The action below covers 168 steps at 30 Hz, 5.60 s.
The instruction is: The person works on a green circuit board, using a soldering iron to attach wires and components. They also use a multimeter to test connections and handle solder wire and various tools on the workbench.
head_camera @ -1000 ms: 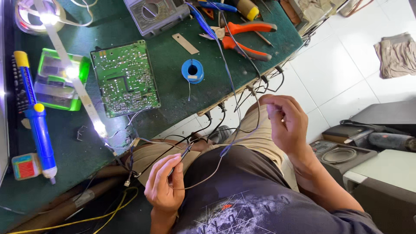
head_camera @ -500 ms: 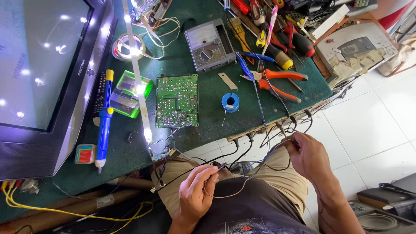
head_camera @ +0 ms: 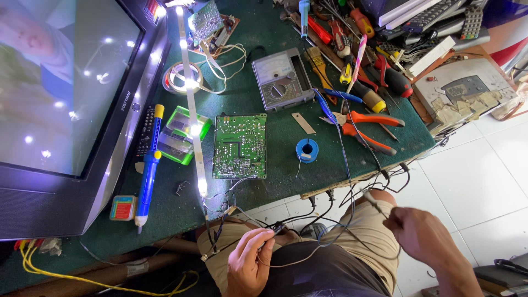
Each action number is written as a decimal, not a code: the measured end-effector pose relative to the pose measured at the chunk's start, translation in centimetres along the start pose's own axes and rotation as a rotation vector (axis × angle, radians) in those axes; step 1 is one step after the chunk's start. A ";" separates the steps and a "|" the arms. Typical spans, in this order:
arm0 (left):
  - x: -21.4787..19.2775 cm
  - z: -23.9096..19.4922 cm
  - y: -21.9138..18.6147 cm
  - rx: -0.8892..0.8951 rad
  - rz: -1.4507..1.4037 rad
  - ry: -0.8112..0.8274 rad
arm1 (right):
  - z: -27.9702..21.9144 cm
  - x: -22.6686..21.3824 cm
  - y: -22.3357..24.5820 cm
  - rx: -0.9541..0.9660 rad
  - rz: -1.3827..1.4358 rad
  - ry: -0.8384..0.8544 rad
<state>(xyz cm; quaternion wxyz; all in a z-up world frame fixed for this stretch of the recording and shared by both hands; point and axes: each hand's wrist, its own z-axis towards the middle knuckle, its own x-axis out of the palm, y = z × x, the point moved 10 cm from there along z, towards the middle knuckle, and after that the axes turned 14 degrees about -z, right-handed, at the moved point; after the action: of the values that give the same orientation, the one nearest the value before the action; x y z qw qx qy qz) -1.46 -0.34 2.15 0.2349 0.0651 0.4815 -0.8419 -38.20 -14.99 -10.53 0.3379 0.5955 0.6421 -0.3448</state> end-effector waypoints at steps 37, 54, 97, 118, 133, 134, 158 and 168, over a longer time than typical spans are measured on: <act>2.1 -2.5 4.9 -0.215 0.048 0.150 | -7.4 -4.1 18.6 -1.010 0.357 -0.173; 0.3 3.0 2.8 0.048 0.210 -0.093 | -6.3 -11.0 14.8 -0.793 0.588 -0.539; 5.3 3.5 11.4 -0.329 0.150 0.144 | 23.6 -44.9 22.9 -0.427 0.448 -0.714; 2.1 1.6 1.4 0.040 -0.006 -0.039 | -14.7 -7.0 2.2 -0.586 1.160 -1.239; 2.2 -3.4 0.0 0.187 0.346 -0.076 | -6.5 5.4 5.3 -0.509 1.918 -0.397; 2.2 -3.2 -0.2 0.184 0.350 -0.080 | -6.4 5.3 5.4 -0.512 1.916 -0.392; 1.6 -1.3 -1.6 0.141 0.309 -0.041 | -9.1 2.0 6.6 -0.866 1.575 -0.641; 2.0 -2.6 -0.9 0.011 0.418 0.099 | -11.4 -0.4 7.1 -0.939 1.167 -0.762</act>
<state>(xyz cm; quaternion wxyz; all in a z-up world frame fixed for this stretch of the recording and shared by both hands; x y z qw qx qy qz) -3.96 1.52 0.80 0.3801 0.2058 0.4638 -0.7733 -31.31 -5.24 -4.39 0.8685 0.4725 0.1496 0.0107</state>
